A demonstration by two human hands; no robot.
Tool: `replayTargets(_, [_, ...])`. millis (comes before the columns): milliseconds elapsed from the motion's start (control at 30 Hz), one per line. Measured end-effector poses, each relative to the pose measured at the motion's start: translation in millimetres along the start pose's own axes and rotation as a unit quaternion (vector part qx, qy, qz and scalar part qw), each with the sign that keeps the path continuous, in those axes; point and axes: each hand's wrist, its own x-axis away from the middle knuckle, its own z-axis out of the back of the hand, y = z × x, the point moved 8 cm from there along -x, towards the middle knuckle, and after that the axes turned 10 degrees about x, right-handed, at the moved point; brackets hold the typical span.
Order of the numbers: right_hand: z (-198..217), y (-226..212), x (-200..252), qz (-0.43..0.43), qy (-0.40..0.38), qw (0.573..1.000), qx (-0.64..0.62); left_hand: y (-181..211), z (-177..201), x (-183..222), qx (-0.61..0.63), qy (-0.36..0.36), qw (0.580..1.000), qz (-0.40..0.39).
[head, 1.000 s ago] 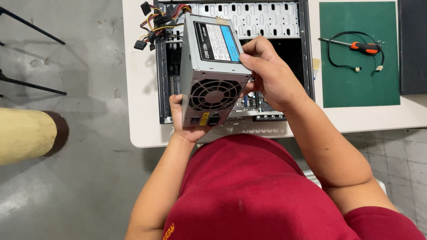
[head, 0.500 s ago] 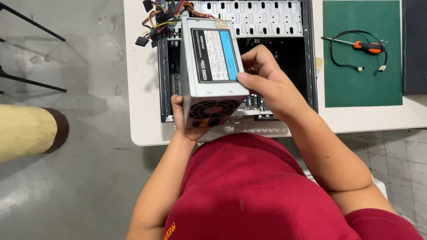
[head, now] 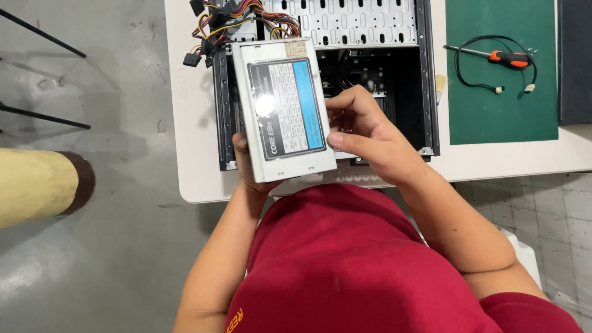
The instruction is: Removing a power supply unit from a plate and installing it into a desktop computer case using a screwdriver.
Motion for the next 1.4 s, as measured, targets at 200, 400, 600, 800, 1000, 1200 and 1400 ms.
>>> replayTargets(200, [-1, 7, 5, 0.002, -0.019, 1.000, -0.003, 0, -12, 4, 0.009, -0.064, 0.998, 0.000])
replayTargets(400, [-4, 9, 8, 0.006, -0.032, 0.999, 0.005, -17, -57, 8, -0.006, -0.098, 0.995, 0.004])
replayTargets(600, [-8, 11, 9, 0.016, -0.047, 0.999, 0.008, -19, -57, 10, -0.016, -0.088, 0.996, 0.009])
replayTargets(800, [-9, 8, 9, 0.018, -0.054, 0.998, 0.021, -17, -58, 11, -0.039, -0.080, 0.996, 0.001])
replayTargets(1000, [-10, 10, 9, 0.017, -0.059, 0.998, 0.026, -17, -63, 12, -0.050, -0.076, 0.996, -0.001])
replayTargets(1200, [-10, 9, 8, 0.010, -0.060, 0.998, 0.028, -16, -59, 12, -0.039, -0.078, 0.996, 0.006])
replayTargets(1400, [-6, -5, 6, 0.023, -0.026, 0.997, 0.073, -10, -40, 12, -0.036, -0.073, 0.996, 0.023])
